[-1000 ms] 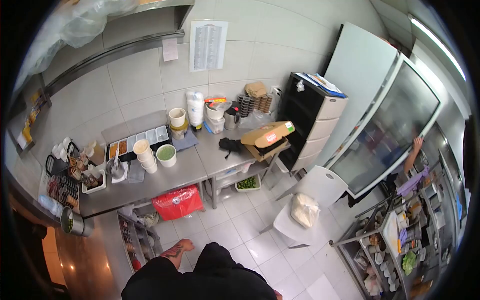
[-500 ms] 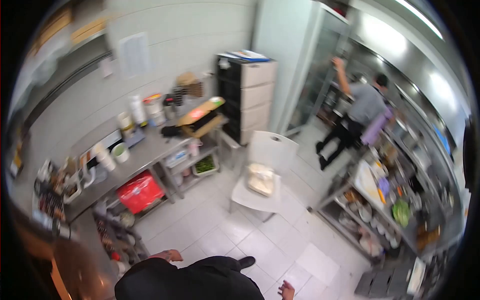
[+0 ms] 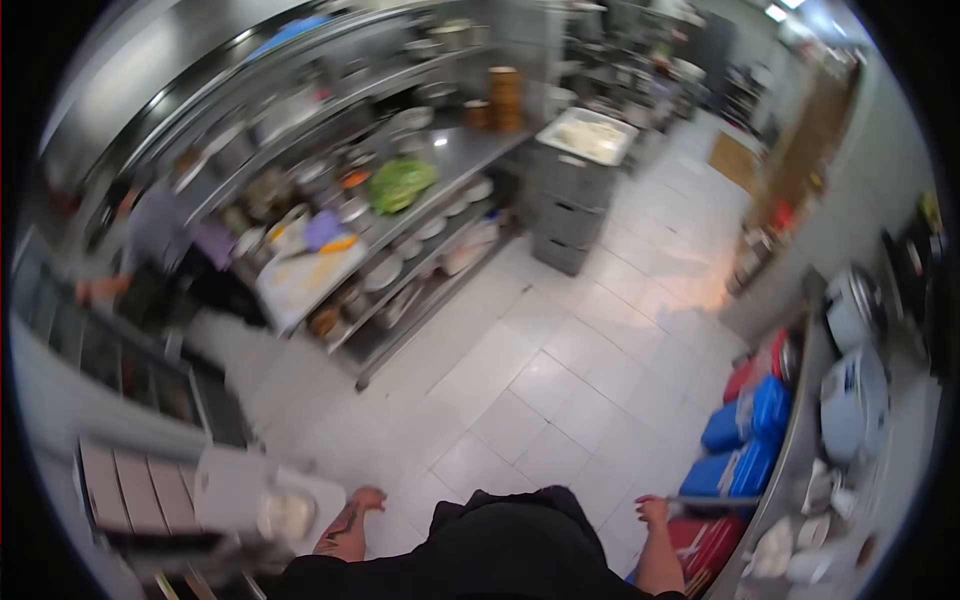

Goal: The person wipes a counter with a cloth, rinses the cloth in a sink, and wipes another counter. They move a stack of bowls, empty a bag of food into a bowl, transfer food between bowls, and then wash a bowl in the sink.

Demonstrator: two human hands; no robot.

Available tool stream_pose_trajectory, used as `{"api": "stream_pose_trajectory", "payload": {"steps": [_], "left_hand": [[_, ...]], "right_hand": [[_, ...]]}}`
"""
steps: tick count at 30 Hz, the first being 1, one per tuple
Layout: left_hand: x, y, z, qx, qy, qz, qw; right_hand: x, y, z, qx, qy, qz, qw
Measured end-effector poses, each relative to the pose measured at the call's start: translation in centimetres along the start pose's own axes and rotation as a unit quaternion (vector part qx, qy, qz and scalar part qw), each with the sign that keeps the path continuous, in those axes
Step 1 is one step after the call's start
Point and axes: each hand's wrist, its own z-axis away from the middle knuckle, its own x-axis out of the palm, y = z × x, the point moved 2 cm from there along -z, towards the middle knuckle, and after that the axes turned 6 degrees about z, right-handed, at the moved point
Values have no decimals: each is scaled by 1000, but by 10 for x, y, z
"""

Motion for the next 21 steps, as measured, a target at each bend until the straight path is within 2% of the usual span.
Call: {"api": "stream_pose_trajectory", "payload": {"steps": [1,2,3,4,5,6,8,9,10,11,12,13,14,15,16,17,19,21], "left_hand": [[-59,-11,-66,90,64,-99,989],[-134,36,-65,15,125,101,987],[-226,107,-42,-28,213,305,928],[-285,142,-62,-7,253,285,924],[-333,174,-82,15,295,271,916],[-363,210,-105,29,297,255,920],[-412,266,-153,154,295,452,828],[-425,295,-168,158,292,451,828],[-427,320,-180,146,277,413,855],[-429,345,-193,134,263,378,878],[-420,355,-217,152,224,339,901],[-396,347,-247,168,188,295,921],[-362,324,-296,141,139,258,946],[-356,351,-266,112,122,177,970],[-330,339,-285,118,67,109,985],[-301,322,-302,128,14,132,983],[-305,352,-244,131,24,140,981],[-326,358,-246,96,-18,131,987]], "right_hand": [[-11,11,4,56,59,-144,986],[-14,25,12,78,74,-176,979],[-13,37,15,94,98,-182,974],[-12,48,11,107,119,-186,969],[6,100,-14,123,56,-145,980],[23,149,-48,129,-11,-99,987],[29,108,-22,224,-99,-88,966],[41,114,-35,272,-187,-88,940],[54,125,-35,73,-218,-160,960],[49,119,-42,-131,-239,-218,937],[29,93,-71,-134,-234,-209,940],[16,66,-106,-61,-232,-179,954],[8,33,-137,16,-229,-149,962],[1,0,-164,95,-225,-119,962],[-9,-37,-187,175,-218,-89,956],[-43,-101,-197,194,-184,-53,962],[-88,-152,-260,138,-106,-108,979],[-139,-221,-311,112,-72,-139,981]]}}
